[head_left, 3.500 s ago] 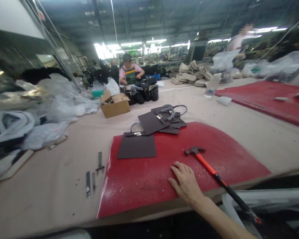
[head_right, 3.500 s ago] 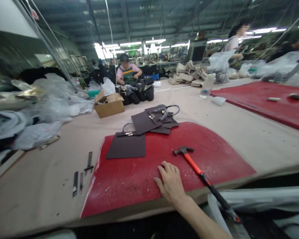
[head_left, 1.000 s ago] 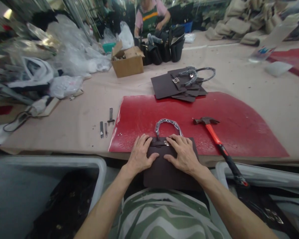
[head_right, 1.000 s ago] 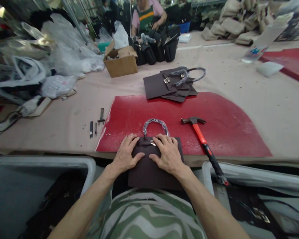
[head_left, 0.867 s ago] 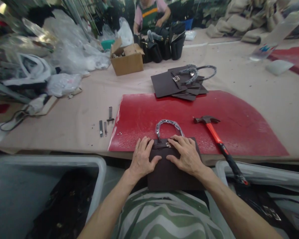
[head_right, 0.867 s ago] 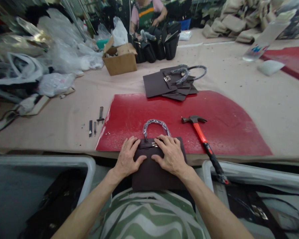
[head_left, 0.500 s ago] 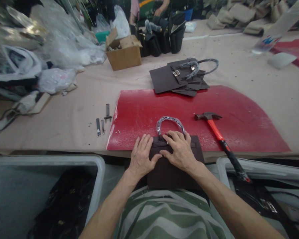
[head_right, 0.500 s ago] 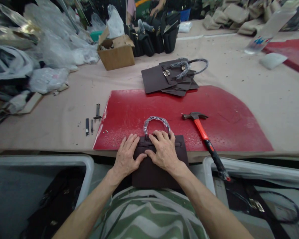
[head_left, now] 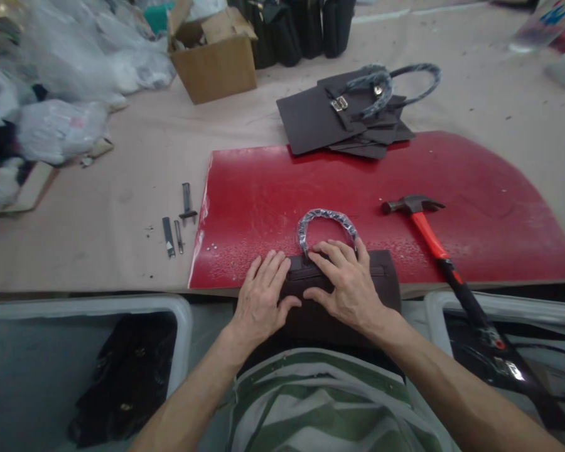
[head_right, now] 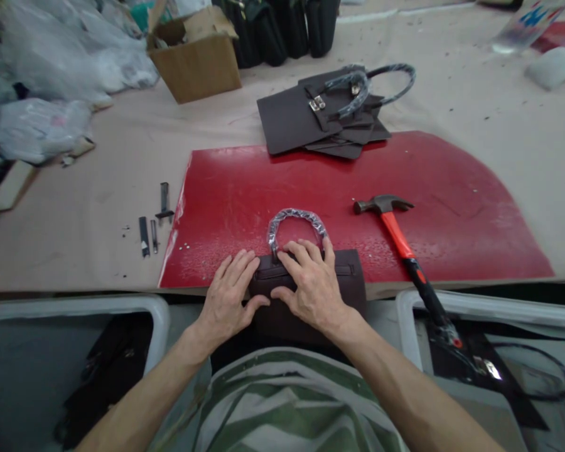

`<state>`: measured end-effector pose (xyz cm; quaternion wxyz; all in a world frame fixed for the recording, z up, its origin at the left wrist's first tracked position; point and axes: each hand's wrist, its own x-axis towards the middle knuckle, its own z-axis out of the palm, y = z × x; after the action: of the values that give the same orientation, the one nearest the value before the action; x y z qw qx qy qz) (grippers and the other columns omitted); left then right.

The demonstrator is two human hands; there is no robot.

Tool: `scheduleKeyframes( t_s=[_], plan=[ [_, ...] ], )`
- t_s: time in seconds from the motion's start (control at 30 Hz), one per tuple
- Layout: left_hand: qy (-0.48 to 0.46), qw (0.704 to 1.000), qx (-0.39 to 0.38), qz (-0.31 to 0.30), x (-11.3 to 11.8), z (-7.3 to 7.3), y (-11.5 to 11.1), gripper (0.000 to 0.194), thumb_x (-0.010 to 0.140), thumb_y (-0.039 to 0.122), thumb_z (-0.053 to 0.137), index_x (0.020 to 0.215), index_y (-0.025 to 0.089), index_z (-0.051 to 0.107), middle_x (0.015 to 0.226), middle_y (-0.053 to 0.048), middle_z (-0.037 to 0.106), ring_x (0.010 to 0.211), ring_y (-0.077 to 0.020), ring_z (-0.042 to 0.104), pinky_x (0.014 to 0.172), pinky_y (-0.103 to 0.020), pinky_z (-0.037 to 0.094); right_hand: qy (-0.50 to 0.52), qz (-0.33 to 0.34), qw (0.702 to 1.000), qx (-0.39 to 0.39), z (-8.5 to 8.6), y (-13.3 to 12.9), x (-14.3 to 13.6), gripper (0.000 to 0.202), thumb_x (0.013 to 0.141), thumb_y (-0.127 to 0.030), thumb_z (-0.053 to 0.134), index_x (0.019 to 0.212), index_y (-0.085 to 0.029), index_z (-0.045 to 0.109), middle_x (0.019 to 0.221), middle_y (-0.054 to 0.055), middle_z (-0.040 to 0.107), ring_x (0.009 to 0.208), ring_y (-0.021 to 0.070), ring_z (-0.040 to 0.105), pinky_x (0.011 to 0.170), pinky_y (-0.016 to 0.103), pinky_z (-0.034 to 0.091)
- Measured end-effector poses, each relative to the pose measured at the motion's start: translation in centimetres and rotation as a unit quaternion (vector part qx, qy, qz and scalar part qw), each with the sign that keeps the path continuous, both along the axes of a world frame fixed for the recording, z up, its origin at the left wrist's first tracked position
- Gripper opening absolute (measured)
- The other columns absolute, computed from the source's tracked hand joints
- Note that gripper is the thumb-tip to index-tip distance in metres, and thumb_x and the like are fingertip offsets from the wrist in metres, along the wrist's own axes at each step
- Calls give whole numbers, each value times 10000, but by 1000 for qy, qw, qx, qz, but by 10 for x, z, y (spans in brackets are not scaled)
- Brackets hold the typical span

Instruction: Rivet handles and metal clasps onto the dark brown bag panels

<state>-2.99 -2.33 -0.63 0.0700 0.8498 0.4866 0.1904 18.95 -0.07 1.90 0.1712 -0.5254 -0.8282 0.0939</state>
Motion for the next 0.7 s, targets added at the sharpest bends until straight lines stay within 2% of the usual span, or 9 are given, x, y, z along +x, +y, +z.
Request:
scheduleKeyframes(
  t_s=[0.23,0.47,0.57,0.63,0.7],
  plan=[
    [-5,1000,15,1,2,-6,-1,663,928,378,634,1488,106,405,1526,-175,483,1472,-317,383,1245,-507,266,9,-9,1000,0,-3,0,-2,556,821,-471,762,1300,-217,638,1365,86,620,1309,329,482,1226,581,109],
    [-20,1000,-10,6,4,-3,0,682,921,404,632,1505,147,391,1541,-172,461,1481,-337,364,1237,-542,278,-4,-10,1000,-2,-1,-1,-3,554,820,-461,745,1311,-226,640,1390,91,598,1302,341,484,1227,589,125],
    [-65,995,16,68,9,-3,-18,542,945,340,603,1434,154,458,1525,-184,464,1467,-338,377,1208,-554,323,-1,-11,1000,2,0,-1,-2,556,824,-474,743,1308,-220,641,1385,91,598,1298,335,483,1226,587,127],
    [-116,982,38,143,15,-7,-39,411,959,320,586,1331,152,535,1426,-196,542,1391,-332,468,1161,-538,388,2,-11,1000,-2,-1,-1,-2,561,821,-492,746,1301,-219,645,1386,91,596,1301,334,479,1225,585,131],
    [-184,956,7,227,23,-14,-60,338,955,356,587,1226,153,588,1263,-189,629,1232,-314,588,1062,-501,479,3,-12,1000,-4,-1,0,-2,575,810,-507,754,1297,-222,648,1387,91,595,1303,337,478,1222,587,138]
  ],
)
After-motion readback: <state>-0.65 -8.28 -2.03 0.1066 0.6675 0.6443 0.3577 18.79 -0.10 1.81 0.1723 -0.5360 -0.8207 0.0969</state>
